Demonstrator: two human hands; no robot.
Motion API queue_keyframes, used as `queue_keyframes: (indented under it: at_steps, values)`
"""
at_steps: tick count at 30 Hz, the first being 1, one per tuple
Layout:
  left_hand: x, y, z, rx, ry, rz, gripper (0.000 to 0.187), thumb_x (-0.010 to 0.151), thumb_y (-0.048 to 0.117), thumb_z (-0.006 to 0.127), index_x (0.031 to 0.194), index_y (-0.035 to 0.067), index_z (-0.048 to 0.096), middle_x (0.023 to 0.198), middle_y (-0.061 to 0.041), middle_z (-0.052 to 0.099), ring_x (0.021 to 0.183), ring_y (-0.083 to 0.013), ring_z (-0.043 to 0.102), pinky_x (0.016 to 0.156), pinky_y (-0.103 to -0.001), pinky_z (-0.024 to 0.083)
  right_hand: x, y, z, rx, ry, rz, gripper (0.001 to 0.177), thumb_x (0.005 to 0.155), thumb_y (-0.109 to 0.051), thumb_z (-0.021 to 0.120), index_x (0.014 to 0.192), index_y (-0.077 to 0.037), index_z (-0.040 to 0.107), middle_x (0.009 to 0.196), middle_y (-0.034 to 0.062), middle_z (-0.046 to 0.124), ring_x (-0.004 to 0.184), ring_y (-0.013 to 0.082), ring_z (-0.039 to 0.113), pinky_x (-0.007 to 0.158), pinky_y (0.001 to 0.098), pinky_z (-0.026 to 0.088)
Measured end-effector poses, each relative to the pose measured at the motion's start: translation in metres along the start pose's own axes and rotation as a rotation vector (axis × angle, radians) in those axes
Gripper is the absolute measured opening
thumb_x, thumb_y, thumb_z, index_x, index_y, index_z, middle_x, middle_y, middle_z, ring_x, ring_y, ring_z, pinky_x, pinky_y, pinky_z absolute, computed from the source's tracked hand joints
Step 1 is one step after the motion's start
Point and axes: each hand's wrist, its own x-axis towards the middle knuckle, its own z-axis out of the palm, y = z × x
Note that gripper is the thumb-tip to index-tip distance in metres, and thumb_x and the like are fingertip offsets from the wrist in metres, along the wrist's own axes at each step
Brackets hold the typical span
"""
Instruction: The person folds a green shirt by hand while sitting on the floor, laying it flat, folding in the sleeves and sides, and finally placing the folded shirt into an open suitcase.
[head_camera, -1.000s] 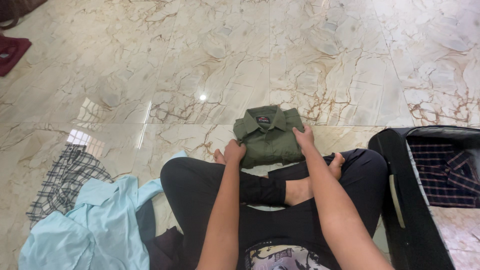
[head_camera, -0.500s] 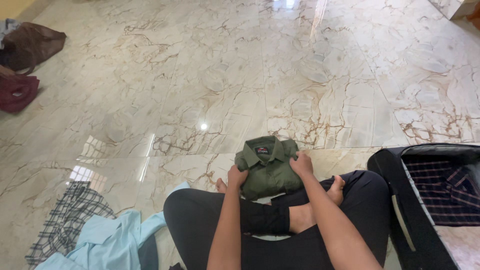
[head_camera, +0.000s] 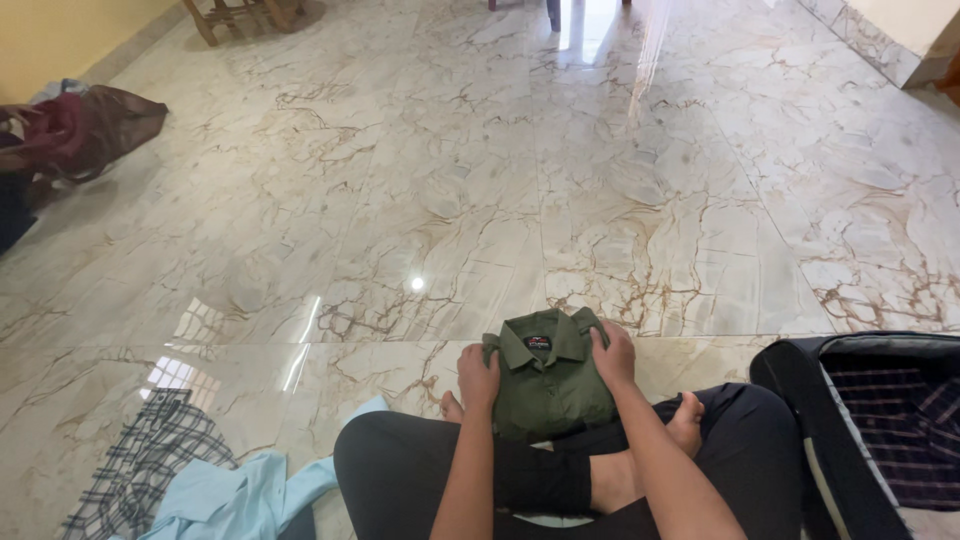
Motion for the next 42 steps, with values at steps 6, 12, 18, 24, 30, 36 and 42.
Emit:
queue_keyframes:
  at_steps: [6,12,18,24,30,36,42]
  values:
    - [0.015,-0.003,0.006,-0.367,-0.08,-0.085,0.028,0.097,0.021,0.063,0.12,0.005,0.061,0.1,-0.026,0.072,0.097,-0.0496,0.067,0.079,-0.055,0.052,0.004,0.002,0.003,0.106,-0.018,-0.025,0.047,0.098,-0.037,0.064,0.126,0.001,0.067,0.121,0.0251,0.069,0.116,0.0408,0.064,0.098,0.0473,0.051]
    - [0.013,-0.001,0.001,-0.162,-0.062,-0.23,0.036,0.093,0.026,0.068,0.119,0.004,0.057,0.098,-0.025,0.07,0.1,-0.0458,0.065,0.085,-0.053,0.05,0.002,-0.009,-0.009,-0.095,-0.13,0.186,0.044,0.095,-0.036,0.066,0.125,-0.004,0.066,0.12,0.0226,0.07,0.116,0.0404,0.064,0.099,0.0479,0.051]
    - [-0.005,0.034,-0.017,0.014,0.099,-0.058,0.042,0.096,0.039,0.066,0.124,0.009,0.06,0.133,-0.013,0.059,0.13,-0.0355,0.049,0.101,-0.057,0.041,-0.022,-0.04,-0.019,-0.138,-0.003,-0.147,0.037,0.101,-0.031,0.057,0.129,-0.008,0.061,0.128,0.0155,0.067,0.127,0.0352,0.058,0.11,0.0481,0.045]
    - [-0.042,0.038,0.009,0.043,-0.114,0.228,0.085,0.091,0.059,0.065,0.153,0.01,0.035,0.161,-0.019,0.03,0.151,-0.0423,0.023,0.116,-0.059,0.025,-0.063,-0.036,-0.005,-0.253,-0.262,-0.428,0.056,0.099,-0.039,0.055,0.144,-0.004,0.049,0.155,0.0179,0.043,0.145,0.0358,0.037,0.114,0.0472,0.035]
    - [-0.046,0.031,0.029,0.348,-0.705,0.098,0.102,0.092,0.078,0.044,0.167,0.023,0.003,0.174,-0.016,-0.005,0.16,-0.0376,-0.004,0.126,-0.057,0.006,-0.063,-0.034,0.005,-0.523,-0.653,-0.265,0.072,0.102,-0.056,0.04,0.161,-0.019,0.023,0.171,0.0017,0.016,0.157,0.0247,0.015,0.126,0.0498,0.016]
    - [-0.048,0.021,0.018,0.354,-0.776,0.07,0.101,0.092,0.078,0.042,0.167,0.023,0.001,0.173,-0.015,-0.009,0.16,-0.0343,-0.006,0.127,-0.054,0.007,-0.055,-0.024,-0.011,-0.626,-0.73,-0.019,0.079,0.101,-0.064,0.034,0.166,-0.029,0.006,0.173,-0.0074,0.003,0.16,0.0199,0.004,0.126,0.0569,0.007]
    - [-0.053,0.0,0.01,0.432,-0.991,-0.134,0.095,0.093,0.07,0.042,0.163,0.02,0.005,0.171,-0.01,-0.006,0.159,-0.029,-0.002,0.123,-0.058,0.017,-0.044,-0.01,-0.016,-0.534,-0.663,0.248,0.1,0.09,-0.074,0.048,0.166,-0.024,0.009,0.174,-0.0041,0.006,0.157,0.0265,0.015,0.12,0.0602,0.024]
